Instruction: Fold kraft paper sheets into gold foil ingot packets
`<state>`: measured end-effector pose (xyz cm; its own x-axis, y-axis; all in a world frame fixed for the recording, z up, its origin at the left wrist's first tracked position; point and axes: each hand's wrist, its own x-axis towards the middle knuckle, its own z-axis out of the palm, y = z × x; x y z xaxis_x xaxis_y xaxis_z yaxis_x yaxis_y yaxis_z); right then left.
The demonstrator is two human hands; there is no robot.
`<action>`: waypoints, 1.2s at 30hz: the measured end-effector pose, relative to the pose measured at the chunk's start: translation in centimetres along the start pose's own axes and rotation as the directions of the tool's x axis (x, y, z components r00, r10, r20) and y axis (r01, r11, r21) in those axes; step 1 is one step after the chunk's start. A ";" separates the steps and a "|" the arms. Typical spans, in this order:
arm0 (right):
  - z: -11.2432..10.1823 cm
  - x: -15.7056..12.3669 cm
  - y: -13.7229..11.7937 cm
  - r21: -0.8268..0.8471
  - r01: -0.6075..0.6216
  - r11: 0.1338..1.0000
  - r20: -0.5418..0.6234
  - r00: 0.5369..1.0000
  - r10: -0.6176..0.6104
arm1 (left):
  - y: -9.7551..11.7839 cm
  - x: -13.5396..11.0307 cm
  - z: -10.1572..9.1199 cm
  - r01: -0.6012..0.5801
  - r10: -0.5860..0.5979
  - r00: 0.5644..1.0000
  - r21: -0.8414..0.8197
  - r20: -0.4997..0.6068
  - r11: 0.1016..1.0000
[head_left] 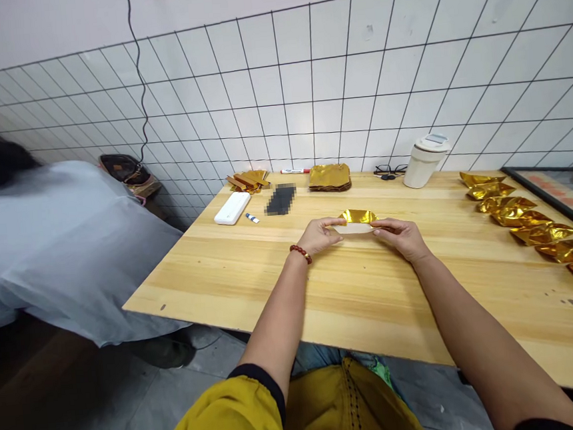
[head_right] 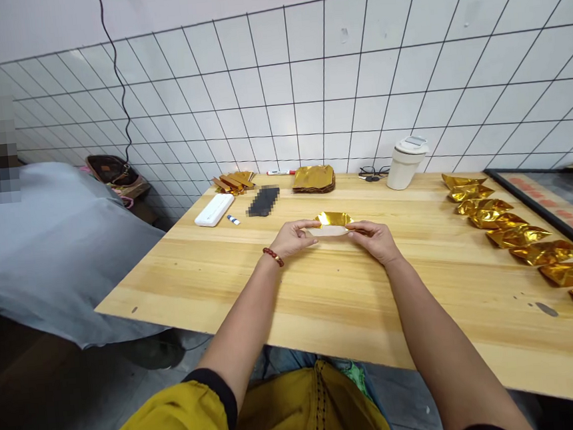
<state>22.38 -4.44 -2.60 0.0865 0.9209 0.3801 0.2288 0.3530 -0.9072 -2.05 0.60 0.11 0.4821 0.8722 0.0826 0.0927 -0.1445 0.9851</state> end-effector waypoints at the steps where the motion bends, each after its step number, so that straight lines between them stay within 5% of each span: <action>1: 0.0 0.0 -0.1 0.001 0.003 1.000 -0.011 1.000 -0.003 | 0.0 0.1 0.2 -0.018 0.018 0.999 0.001 -0.030 1.000; 8: 0.1 0.2 -0.2 0.047 -0.049 0.998 -0.056 0.997 0.051 | 0.0 0.5 1.5 -0.120 0.106 0.975 -0.065 -0.196 0.991; 16: 0.5 0.5 0.2 0.158 -0.043 0.987 -0.108 0.992 0.061 | -0.6 1.0 2.4 -0.100 0.045 0.963 -0.201 -0.264 0.974; 36: 0.4 0.4 -0.5 0.301 -0.181 0.936 -0.028 0.980 0.198 | -0.6 0.7 2.4 -0.098 0.009 0.971 -0.366 -0.239 0.925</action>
<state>21.91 -4.16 -2.10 0.1572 0.9676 0.1978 -0.0930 0.2139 -0.9724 0.30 0.25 -0.81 0.2604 0.9574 0.1246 -0.2803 -0.0486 0.9587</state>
